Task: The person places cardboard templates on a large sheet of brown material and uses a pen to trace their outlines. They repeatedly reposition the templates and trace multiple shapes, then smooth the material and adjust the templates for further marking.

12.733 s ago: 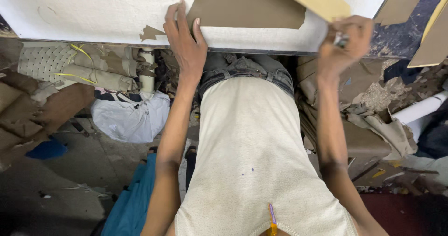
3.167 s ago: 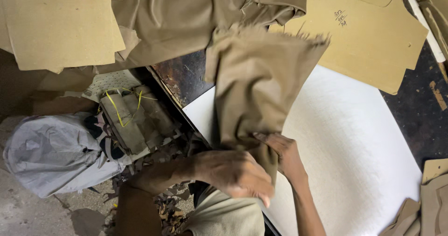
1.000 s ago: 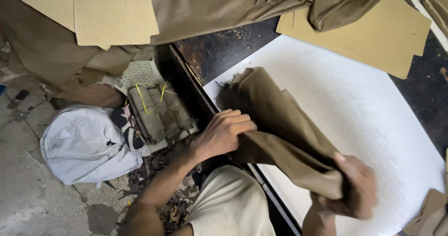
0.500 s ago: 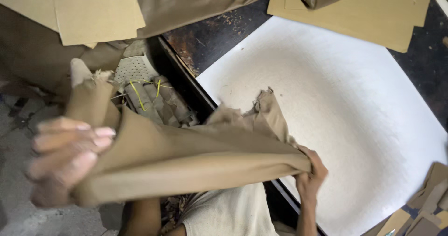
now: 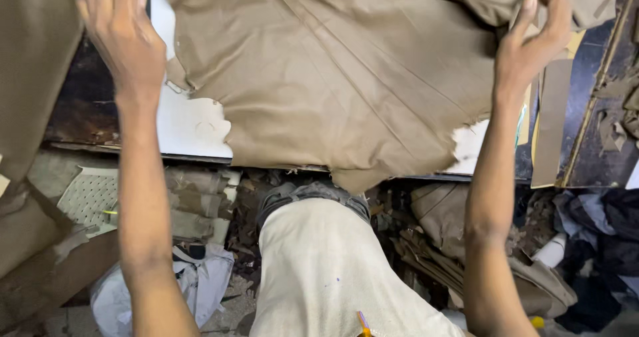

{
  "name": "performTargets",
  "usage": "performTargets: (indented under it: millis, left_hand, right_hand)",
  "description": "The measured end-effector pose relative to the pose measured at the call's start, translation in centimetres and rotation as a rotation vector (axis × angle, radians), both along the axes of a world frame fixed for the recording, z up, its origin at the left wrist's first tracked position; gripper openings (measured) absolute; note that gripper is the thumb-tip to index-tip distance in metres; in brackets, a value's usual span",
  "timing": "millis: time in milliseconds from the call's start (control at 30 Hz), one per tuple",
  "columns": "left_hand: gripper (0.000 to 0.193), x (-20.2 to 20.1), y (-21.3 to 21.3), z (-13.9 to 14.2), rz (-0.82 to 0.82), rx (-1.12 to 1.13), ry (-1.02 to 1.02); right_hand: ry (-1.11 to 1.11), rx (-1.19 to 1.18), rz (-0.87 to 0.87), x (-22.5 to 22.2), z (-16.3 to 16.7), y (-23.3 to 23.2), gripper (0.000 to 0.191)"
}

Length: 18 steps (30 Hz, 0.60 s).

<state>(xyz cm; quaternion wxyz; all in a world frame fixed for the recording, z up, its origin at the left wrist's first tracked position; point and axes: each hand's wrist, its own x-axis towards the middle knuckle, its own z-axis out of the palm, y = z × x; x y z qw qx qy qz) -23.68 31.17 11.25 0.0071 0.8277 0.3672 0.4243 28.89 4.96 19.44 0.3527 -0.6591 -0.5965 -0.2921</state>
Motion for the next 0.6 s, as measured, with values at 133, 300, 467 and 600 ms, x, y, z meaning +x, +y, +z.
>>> performTargets:
  millis: [133,300,467,600]
  left_hand:
    - [0.013,3.5,-10.5,-6.8,-0.111,-0.475,-0.067]
    - [0.038,4.1,-20.9,-11.5,-0.028,-0.63,-0.141]
    - [0.037,3.8,-24.9,-12.2,0.282,-0.838,-0.298]
    - [0.025,3.0,-25.4,-12.6,0.343,-0.942,-0.039]
  right_hand:
    - [0.625,-0.202,0.111,-10.5,-1.2,-6.8,0.018]
    - [0.768,-0.413,0.534,-23.0,2.0,-11.0,0.021]
    - [0.628,-0.303,1.125,-26.5,7.9,-11.2,0.004]
    - [0.474,-0.177,1.459,-27.0,9.5,-10.6,0.014]
